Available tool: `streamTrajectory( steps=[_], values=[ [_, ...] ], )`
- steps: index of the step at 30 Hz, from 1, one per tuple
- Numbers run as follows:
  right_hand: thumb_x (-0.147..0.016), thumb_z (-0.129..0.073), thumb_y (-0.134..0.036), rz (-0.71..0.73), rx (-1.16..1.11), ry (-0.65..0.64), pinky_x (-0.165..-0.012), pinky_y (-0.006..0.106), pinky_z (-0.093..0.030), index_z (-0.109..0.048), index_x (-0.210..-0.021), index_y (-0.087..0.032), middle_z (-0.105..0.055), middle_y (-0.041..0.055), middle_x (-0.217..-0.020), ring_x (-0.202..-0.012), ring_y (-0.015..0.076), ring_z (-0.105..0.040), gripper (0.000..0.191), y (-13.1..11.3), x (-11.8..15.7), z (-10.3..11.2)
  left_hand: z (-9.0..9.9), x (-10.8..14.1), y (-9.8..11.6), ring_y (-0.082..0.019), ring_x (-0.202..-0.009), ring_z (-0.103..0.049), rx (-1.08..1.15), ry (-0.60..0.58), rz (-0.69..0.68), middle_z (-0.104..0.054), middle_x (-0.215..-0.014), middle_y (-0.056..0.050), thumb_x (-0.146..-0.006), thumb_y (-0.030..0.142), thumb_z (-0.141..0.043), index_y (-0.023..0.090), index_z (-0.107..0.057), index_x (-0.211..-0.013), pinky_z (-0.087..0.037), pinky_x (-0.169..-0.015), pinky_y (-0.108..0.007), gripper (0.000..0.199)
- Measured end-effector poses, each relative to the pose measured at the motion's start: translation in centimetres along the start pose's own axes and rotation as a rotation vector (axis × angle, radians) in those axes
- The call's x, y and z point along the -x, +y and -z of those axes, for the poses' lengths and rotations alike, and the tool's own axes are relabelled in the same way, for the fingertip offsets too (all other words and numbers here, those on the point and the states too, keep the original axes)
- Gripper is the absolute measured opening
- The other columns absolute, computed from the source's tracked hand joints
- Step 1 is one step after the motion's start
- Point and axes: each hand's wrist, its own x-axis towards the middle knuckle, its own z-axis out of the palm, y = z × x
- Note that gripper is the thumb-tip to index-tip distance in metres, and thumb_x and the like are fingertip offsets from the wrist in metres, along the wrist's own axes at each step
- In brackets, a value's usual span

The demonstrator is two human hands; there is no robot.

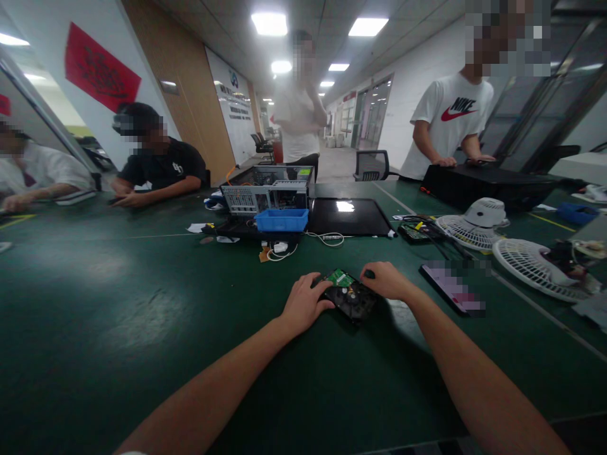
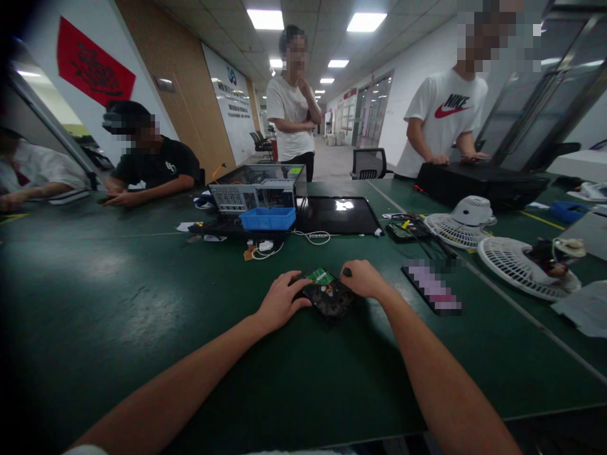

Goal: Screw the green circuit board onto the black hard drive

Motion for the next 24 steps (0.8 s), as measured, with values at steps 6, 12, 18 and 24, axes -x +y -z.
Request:
streamTrajectory(
  steps=[6, 12, 18, 24],
  values=[
    [-0.084, -0.06, -0.025, -0.021, -0.116, -0.068, -0.075, 0.025, -0.049, -0.079, -0.091, -0.02, -0.079, 0.0044, -0.094, -0.087, 0.0201, -0.072, 0.021, 0.3, 0.5, 0.4, -0.1, 0.0, -0.7, -0.033, -0.136, -0.048, 0.009, 0.069, 0.134, -0.047, -0.149, -0.015, -0.098, 0.029, -0.058, 0.026, -0.043, -0.151, -0.045, -0.109, -0.053, 0.055],
    [-0.082, -0.057, -0.029, -0.052, -0.385, -0.274, -0.05, 0.023, -0.04, -0.076, -0.087, -0.018, -0.076, 0.0023, -0.075, -0.053, 0.0126, -0.059, 0.023, -0.2, 1.5, 0.3, 0.3, 1.5, 2.6, -0.031, -0.132, -0.049, 0.034, 0.133, 0.119, -0.052, -0.143, -0.014, -0.102, 0.033, -0.044, 0.018, -0.049, -0.143, -0.042, -0.111, -0.051, 0.043],
    [-0.083, -0.063, -0.04, -0.095, -0.551, -0.046, -0.055, 0.023, -0.045, -0.073, -0.098, -0.016, -0.074, 0.0031, -0.079, -0.062, 0.0137, -0.061, 0.03, 0.5, 0.9, -0.1, 0.7, 1.3, 6.1, -0.035, -0.132, -0.045, -0.03, 0.08, -0.085, -0.055, -0.141, -0.014, -0.093, 0.066, -0.053, 0.02, -0.053, -0.14, -0.036, -0.113, -0.054, 0.066],
    [-0.088, -0.062, -0.043, -0.092, -0.781, 0.399, -0.077, 0.033, -0.057, -0.064, -0.119, -0.018, -0.073, 0.004, -0.088, -0.079, 0.0187, -0.07, 0.04, 1.3, -0.3, -0.8, -0.3, -0.1, 6.2, -0.04, -0.133, -0.044, -0.105, 0.055, -0.145, -0.056, -0.139, -0.018, -0.083, 0.084, -0.051, 0.017, -0.056, -0.137, -0.03, -0.113, -0.059, 0.086]
  ],
)
